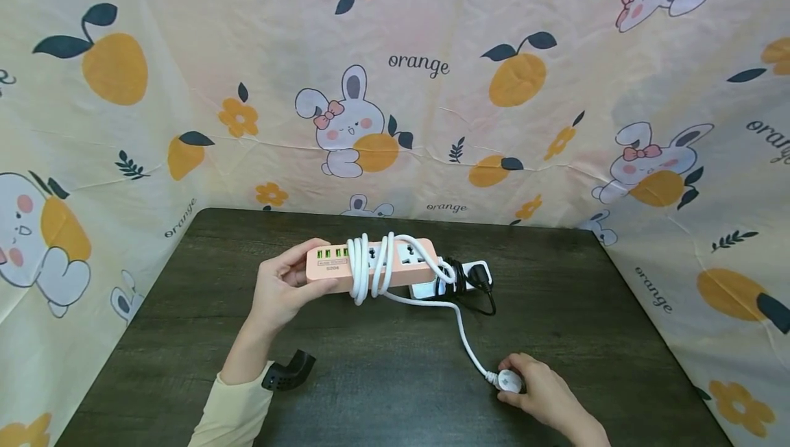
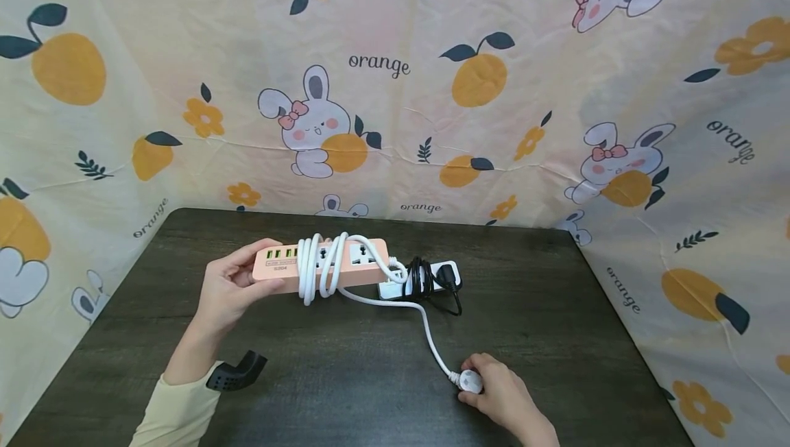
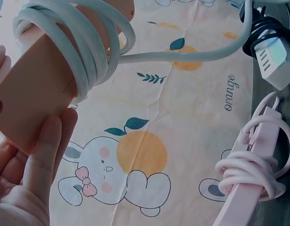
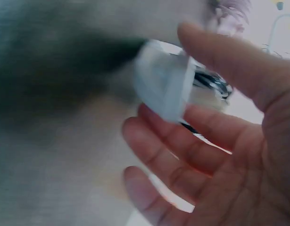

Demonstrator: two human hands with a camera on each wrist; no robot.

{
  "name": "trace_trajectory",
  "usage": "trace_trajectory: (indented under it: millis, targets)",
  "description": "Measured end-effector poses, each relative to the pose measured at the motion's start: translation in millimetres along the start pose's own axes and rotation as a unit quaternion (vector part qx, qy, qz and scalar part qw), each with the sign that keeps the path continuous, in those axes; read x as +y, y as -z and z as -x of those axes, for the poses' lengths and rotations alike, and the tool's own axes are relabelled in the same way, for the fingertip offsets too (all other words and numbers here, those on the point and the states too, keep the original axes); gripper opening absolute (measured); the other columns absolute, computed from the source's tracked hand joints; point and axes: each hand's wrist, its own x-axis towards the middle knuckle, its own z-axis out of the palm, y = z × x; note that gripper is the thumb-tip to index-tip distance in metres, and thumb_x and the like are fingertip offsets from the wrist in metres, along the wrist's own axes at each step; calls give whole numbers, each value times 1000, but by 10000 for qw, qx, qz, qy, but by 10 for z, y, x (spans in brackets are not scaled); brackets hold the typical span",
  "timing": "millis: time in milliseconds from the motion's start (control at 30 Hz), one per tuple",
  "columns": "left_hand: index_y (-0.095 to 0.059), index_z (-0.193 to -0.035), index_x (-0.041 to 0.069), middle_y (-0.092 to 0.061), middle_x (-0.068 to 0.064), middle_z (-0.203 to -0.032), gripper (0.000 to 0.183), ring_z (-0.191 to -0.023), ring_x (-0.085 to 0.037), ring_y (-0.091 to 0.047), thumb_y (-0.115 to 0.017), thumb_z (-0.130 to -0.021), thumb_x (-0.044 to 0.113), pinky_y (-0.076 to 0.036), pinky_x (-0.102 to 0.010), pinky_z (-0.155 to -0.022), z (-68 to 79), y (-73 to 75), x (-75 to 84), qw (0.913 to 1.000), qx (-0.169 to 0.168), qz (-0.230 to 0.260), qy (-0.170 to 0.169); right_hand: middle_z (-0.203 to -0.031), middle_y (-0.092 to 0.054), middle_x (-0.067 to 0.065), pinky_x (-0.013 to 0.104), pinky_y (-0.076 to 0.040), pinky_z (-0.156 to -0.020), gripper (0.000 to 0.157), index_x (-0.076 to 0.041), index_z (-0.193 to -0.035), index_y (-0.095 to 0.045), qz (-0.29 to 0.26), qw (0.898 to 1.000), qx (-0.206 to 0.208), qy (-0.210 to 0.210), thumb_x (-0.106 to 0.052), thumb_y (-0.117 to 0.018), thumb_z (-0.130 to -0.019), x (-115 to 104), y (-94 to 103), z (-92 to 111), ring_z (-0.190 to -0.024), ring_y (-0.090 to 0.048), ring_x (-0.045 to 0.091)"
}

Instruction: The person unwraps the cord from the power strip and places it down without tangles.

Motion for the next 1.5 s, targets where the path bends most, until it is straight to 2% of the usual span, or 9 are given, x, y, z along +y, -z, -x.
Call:
trace_trajectory:
  millis: [133, 300, 500, 700, 833, 1033, 1200, 1333, 1500]
  targets:
    - [-54, -111, -20, -66, -3, -98, 47, -78, -13, -65, -69, -67, -22, -55, -23, -67, 0, -16, 3, 10000, -5, -38, 38, -97, -60, -1, 32, -51, -68, 36, -9, -104, -63, -64, 9978, 416, 521, -28, -77, -76, -162, 136, -140, -87, -61, 20]
    - [-55, -111, -19, -66, -3, -98, 47, -78, -12, -65, -69, -66, -23, -55, -22, -67, 0, -26, 11, 9999, -5, -113, -8, -107, -62, 8, 40, -53, -74, 34, -3, -112, -63, -468, 9806, 1233, 1449, -11, -73, -80, -488, 212, -525, -96, -61, 24]
    - [-54, -112, -20, -65, -3, -101, 48, -79, -13, -65, -69, -67, -22, -55, -23, -68, 6, -43, 11, 9999, -84, -82, 14, -116, -63, 12, 42, -51, -81, 39, -1, -122, -58, -530, 9755, 1063, 1850, -12, -68, -86, -785, 148, -934, -105, -60, 27]
    - [-54, -112, -20, -65, -4, -100, 48, -80, -14, -65, -70, -67, -21, -55, -25, -68, 8, -36, -2, 10000, -81, -1, 34, -100, -68, 6, 33, -53, -74, 21, -4, -109, -66, -763, 9667, 963, 2244, -12, -63, -90, -818, 72, -1086, -90, -65, 18]
    - [-54, -112, -20, -65, -6, -99, 47, -79, -14, -64, -70, -67, -21, -55, -23, -67, 12, -8, -5, 10000, -72, 26, 32, -84, -65, 1, 25, -50, -60, 10, -4, -95, -69, -1211, 9638, 1170, 2069, -8, -64, -88, -789, 125, -1105, -71, -57, 9]
    - [-54, -113, -20, -65, -3, -101, 49, -80, -11, -63, -70, -67, -21, -54, -21, -68, 28, 19, -25, 9994, -336, -62, -46, -72, -61, 2, 22, -39, -51, 7, -1, -86, -69, -1612, 9653, 1851, 893, -8, -66, -87, -747, 369, -1058, -59, -45, 7]
    - [-54, -114, -20, -63, -18, -108, 52, -83, -10, -65, -73, -65, -19, -54, -21, -72, 55, 4, -75, 9978, -532, -408, 18, -58, -48, 0, 25, -26, -40, 21, 3, -99, -70, -2698, 9361, 2232, 346, -13, -56, -94, -739, 669, -905, -47, -32, 7]
    - [-56, -114, -17, -60, -29, -108, 54, -86, -9, -64, -74, -64, -20, -54, -21, -72, 60, 3, -117, 9967, -378, -708, 71, -56, -40, -5, 29, -24, -36, 21, 2, -95, -69, -2826, 9272, 2306, 852, -9, -52, -96, -732, 842, -691, -44, -26, 9]
    - [-58, -113, -15, -64, -10, -104, 52, -84, -10, -62, -71, -63, -24, -54, -20, -67, 64, 34, -156, 9976, 73, -687, 34, -70, -56, -4, 27, -35, -43, 22, -6, -89, -69, -2424, 9299, 1697, 2184, 8, -52, -91, -663, 942, -465, -52, -39, 10]
